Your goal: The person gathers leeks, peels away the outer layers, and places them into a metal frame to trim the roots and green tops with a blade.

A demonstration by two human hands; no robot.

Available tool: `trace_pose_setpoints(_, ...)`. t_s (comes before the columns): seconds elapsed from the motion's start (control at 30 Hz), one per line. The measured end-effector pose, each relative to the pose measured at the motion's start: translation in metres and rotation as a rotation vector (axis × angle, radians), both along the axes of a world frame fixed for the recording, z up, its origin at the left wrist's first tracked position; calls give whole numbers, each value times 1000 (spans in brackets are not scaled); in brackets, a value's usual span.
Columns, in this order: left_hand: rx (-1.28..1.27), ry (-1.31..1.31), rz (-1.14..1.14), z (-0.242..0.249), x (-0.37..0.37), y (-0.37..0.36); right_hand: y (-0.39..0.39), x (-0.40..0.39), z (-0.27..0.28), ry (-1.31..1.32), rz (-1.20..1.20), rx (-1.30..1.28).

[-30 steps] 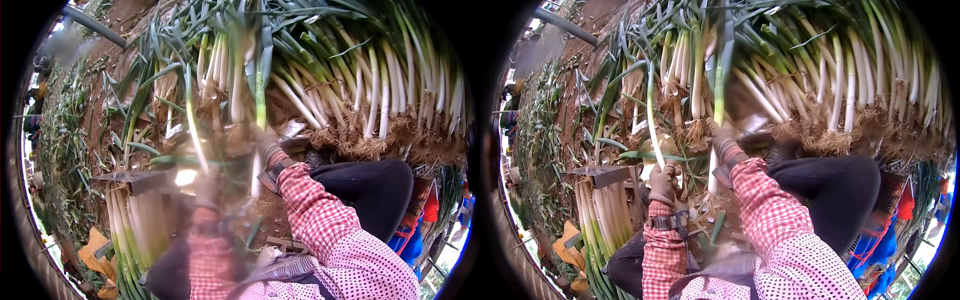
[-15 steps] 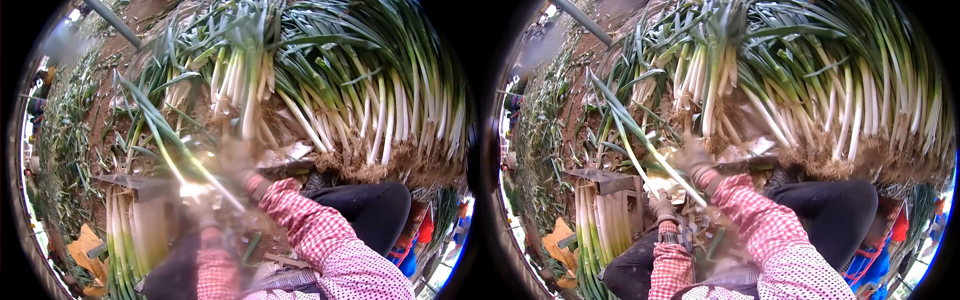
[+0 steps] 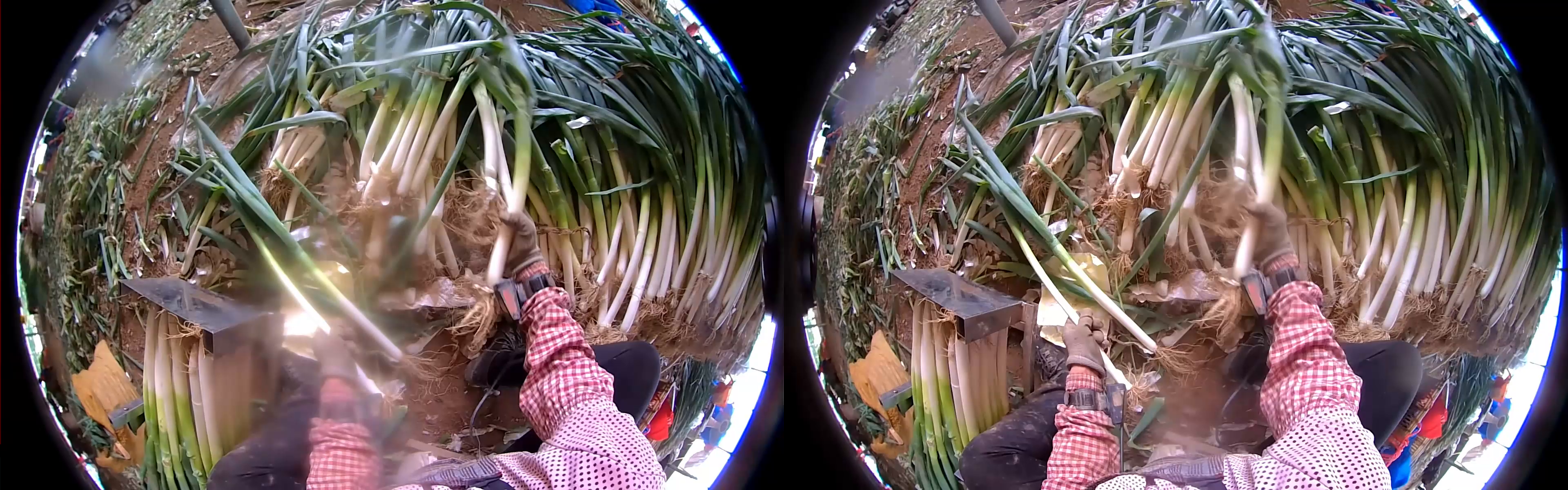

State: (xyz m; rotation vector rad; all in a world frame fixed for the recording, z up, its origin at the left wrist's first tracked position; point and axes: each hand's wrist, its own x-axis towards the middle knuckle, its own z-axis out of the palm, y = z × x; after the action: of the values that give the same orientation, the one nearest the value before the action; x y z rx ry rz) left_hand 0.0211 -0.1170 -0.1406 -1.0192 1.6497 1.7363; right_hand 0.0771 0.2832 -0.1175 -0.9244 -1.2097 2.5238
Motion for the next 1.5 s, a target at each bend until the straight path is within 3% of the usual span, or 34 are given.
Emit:
trace_pose_setpoints(0.03, 23, -23, 20, -5, -1, 1, 21, 16, -53, -335, -176, 270)
trace_pose_setpoints(0.1, 65, -63, 64, -18, 0, -2, 1, 16, -23, -990, -143, 965)
trace_pose_setpoints(0.13, 191, -93, 138, -20, 1, -5, -19, 5, -13, -915, -316, 1498)
trace_pose_setpoints(0.17, 100, -58, 137, -10, 1, 3, -42, -11, 36, -891, -179, 1703)
trace_pose_setpoints(0.23, 18, -40, 64, 24, -2, 18, -51, -40, 12, -445, -107, 1364)
trace_pose_setpoints(0.3, 42, -40, 70, 16, -3, 19, -78, -87, -2, -249, 37, 1087)
trace_pose_setpoints(0.37, 133, -38, 128, 2, -7, 13, -99, -143, -11, -214, 153, 949)
trace_pose_setpoints(0.43, 290, -54, 219, -18, -7, 4, -128, -191, 4, -379, 112, 1390)
trace_pose_setpoints(0.47, 109, -34, 159, 6, -13, 20, -140, -204, 1, -489, 186, 1507)
trace_pose_setpoints(0.57, 178, -11, 161, 9, -21, 21, -145, -230, -20, -672, 230, 1226)
trace_pose_setpoints(0.67, 269, -31, 143, 23, -36, 19, -114, -210, -44, -554, 329, 1491)
trace_pose_setpoints(0.7, 305, -31, 138, 31, -44, 20, -103, -188, -30, -537, 263, 1402)
trace_pose_setpoints(0.73, 123, -22, 14, 53, -49, 29, -95, -173, -22, -629, 181, 1398)
trace_pose_setpoints(0.8, 157, -4, -58, 67, -51, 28, -80, -127, 12, -342, -17, 707)
trace_pose_setpoints(0.83, 171, 2, -102, 69, -50, 27, -60, -102, 34, -331, 140, 451)
trace_pose_setpoints(0.93, 212, -7, -193, 70, -40, 26, -88, -53, 77, -7, 25, 265)
trace_pose_setpoints(1.03, 332, -14, -169, 82, -30, 31, -150, -29, 65, -7, 131, 483)
trace_pose_setpoints(1.07, 265, -6, -215, 71, -27, 30, -175, -25, 57, -17, 106, 774)
trace_pose_setpoints(1.1, 200, 5, -255, 66, -26, 30, -187, -16, 48, 49, 237, 1017)
trace_pose_setpoints(1.13, 227, 116, -327, 70, -22, 32, -206, -10, 70, -43, 411, 820)
trace_pose_setpoints(1.17, 301, -43, -282, 110, -25, 43, -224, -7, 91, -188, 513, 879)
trace_pose_setpoints(1.2, 133, 234, -630, 82, -23, 33, -237, -2, 84, -134, 510, 803)
trace_pose_setpoints(1.23, 195, 308, -727, 57, -22, 23, -247, 5, 73, -80, 504, 724)
trace_pose_setpoints(1.3, 334, 464, -896, 8, -20, 3, -250, 15, 60, 7, 523, 834)
trace_pose_setpoints(1.33, 504, 281, -733, 5, -23, 2, -248, 16, 53, 50, 532, 893)
trace_pose_setpoints(1.37, 515, 143, -671, 14, -23, 8, -237, 16, 47, 9, 521, 861)
trace_pose_setpoints(1.43, 374, -69, -636, 44, -26, 23, -220, 0, 29, -352, 280, 873)
trace_pose_setpoints(1.47, 468, 165, -679, 39, -32, 15, -210, -11, 19, -459, 122, 813)
trace_pose_setpoints(1.5, 697, 114, -534, 37, -30, 2, -199, -26, 7, -453, -74, 656)
